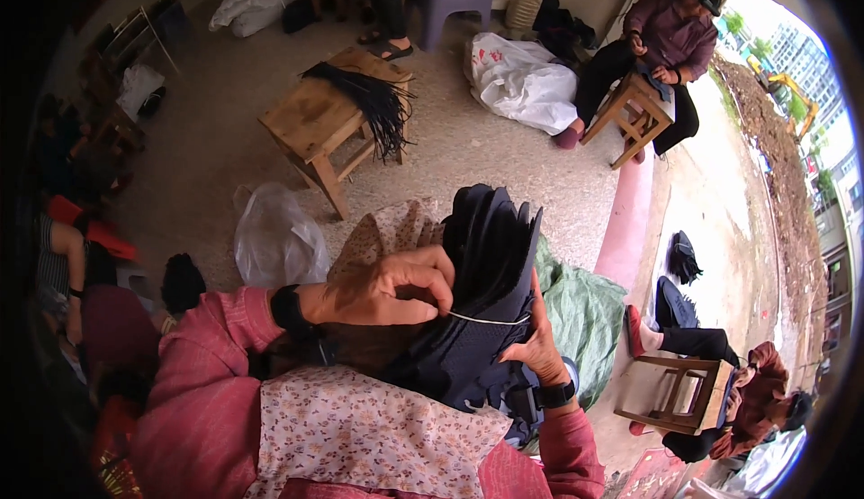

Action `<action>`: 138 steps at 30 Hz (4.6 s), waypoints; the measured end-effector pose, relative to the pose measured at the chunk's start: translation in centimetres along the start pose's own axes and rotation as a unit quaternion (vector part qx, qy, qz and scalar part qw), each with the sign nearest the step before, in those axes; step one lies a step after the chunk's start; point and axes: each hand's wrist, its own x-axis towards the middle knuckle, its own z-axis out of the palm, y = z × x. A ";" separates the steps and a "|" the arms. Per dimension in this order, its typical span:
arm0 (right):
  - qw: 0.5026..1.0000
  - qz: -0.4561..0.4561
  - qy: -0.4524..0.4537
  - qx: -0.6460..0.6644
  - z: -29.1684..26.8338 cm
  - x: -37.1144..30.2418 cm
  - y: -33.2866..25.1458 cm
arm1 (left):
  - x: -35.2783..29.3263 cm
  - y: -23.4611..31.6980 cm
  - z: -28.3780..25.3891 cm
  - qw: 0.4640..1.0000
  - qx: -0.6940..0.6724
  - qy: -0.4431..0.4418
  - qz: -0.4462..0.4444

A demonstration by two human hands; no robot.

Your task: The recorder is hand-sewing components for a shoe upper, specifically threading a cord through pre-cut holes in black material.

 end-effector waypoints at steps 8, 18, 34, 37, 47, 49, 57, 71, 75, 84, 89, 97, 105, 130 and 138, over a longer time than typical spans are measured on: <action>0.998 -0.046 0.028 0.021 1.3 0.2 -3.9 | 1.9 -0.2 1.0 0.950 -0.085 0.231 -0.190; 0.983 -0.109 0.111 0.092 -2.4 4.7 -7.5 | 5.6 1.1 0.7 0.922 0.350 0.130 0.101; 0.953 -0.191 0.004 0.234 -1.0 4.2 -10.9 | 11.3 2.3 -2.9 0.895 0.377 -0.035 -0.235; 0.958 -0.218 -0.035 0.181 -0.7 4.0 -11.6 | 11.8 0.8 -2.8 0.904 0.339 -0.071 -0.252; 0.978 -0.172 -0.057 0.106 -0.6 4.9 -13.4 | 10.2 -1.5 -2.7 0.942 -0.120 -0.015 -0.313; 0.978 -0.181 -0.032 0.093 -1.1 7.2 -13.0 | 9.2 -5.6 -2.9 0.958 -0.061 0.014 -0.279; 0.982 0.037 -0.173 0.067 -2.7 13.9 -8.1 | 6.8 -6.0 -3.3 0.964 0.183 0.081 -0.174; 0.982 0.062 -0.172 0.049 -3.0 11.1 -7.8 | 6.0 -2.1 -5.2 0.990 -0.102 0.022 -0.089; 0.987 0.036 -0.150 0.041 -2.2 9.8 -10.2 | 6.2 -0.8 -5.9 0.989 -0.028 -0.036 -0.138; 0.962 -0.207 -0.081 -0.157 -0.5 10.3 -16.2 | 7.6 -1.4 -4.3 0.983 -0.136 0.027 -0.119; 0.925 -0.318 -0.058 -0.202 -0.5 8.5 -16.7 | 7.6 -2.6 -3.9 0.969 -0.104 0.090 -0.206; 0.946 -0.204 -0.234 -0.090 -1.3 5.4 -18.7 | 7.5 -1.8 -4.9 0.940 -0.177 0.060 -0.286; 0.970 -0.082 -0.096 -0.208 0.5 8.2 -18.9 | 8.3 -1.8 -3.5 0.975 -0.030 0.075 -0.207; 0.996 -0.063 -0.040 -0.045 -1.9 10.9 -14.7 | 7.4 -2.7 -4.5 0.995 0.064 0.010 -0.076; 0.975 -0.183 -0.098 -0.080 -1.4 9.9 -19.3 | 7.4 -4.4 -4.8 0.982 -0.031 0.030 -0.182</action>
